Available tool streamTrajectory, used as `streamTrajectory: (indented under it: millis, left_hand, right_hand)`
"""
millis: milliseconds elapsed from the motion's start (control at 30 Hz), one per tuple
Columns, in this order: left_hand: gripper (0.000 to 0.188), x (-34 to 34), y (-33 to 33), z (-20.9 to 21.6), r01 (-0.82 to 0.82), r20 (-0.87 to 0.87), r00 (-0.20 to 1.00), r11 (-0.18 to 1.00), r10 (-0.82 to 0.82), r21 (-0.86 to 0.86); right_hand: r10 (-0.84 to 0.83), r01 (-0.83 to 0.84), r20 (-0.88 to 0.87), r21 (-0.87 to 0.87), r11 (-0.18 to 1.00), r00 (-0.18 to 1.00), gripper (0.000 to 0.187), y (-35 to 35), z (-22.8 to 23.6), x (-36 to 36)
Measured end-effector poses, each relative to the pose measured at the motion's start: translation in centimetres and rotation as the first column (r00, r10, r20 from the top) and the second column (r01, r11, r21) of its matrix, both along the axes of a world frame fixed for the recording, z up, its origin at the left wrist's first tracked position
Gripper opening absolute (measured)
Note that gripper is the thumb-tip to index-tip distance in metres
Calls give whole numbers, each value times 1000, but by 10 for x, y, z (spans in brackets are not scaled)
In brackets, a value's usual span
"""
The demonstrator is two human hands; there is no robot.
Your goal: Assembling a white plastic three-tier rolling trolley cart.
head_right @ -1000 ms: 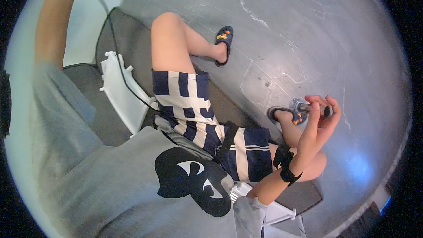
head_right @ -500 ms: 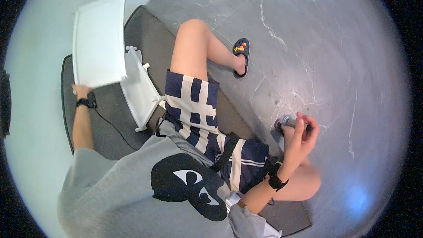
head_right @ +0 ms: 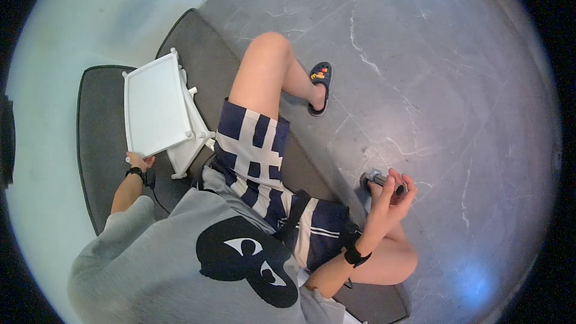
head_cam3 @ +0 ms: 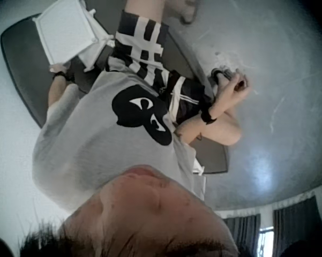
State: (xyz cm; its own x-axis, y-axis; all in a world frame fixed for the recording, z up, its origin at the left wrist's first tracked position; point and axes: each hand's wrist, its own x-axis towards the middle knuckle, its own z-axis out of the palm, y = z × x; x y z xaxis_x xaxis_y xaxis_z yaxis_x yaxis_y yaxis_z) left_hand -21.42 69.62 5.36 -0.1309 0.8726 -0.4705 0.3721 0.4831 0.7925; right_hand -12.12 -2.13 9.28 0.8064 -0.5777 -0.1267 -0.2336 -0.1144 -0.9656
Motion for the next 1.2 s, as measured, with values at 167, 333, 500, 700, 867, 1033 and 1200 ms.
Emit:
streamTrajectory:
  millis: [167,333,500,700,867,1033,1200]
  left_hand:
    - [23,-36,-36,-73,258,-31,932,724,-360,-640]
    - [39,-21,-25,-82,631,-36,-9,22,-999,-775]
    - [27,169,-137,4,480,-325,-767,-159,-553,-863]
    - [46,547,-218,19,659,-773,-615,-640,-156,-395]
    - [42,473,-411,-3,195,-724,-689,-970,-32,-144]
    - [34,379,-432,37,-79,-902,-292,-948,317,-307]
    - [29,382,-442,40,-185,-824,-567,-975,7,120]
  right_hand:
    - [-84,75,57,145,987,995,31,11,11,0]
    - [-225,216,133,80,973,965,25,-13,8,-9]
    - [-621,557,304,278,783,722,21,-34,55,-84]
    - [-955,763,295,612,205,20,25,-35,23,-261]
    - [-875,661,46,675,-328,-482,28,-8,-47,-451]
    - [-871,713,-28,563,-419,-490,33,-18,-60,-536]
    - [-905,759,-135,-602,-249,-403,61,-31,-90,-541]
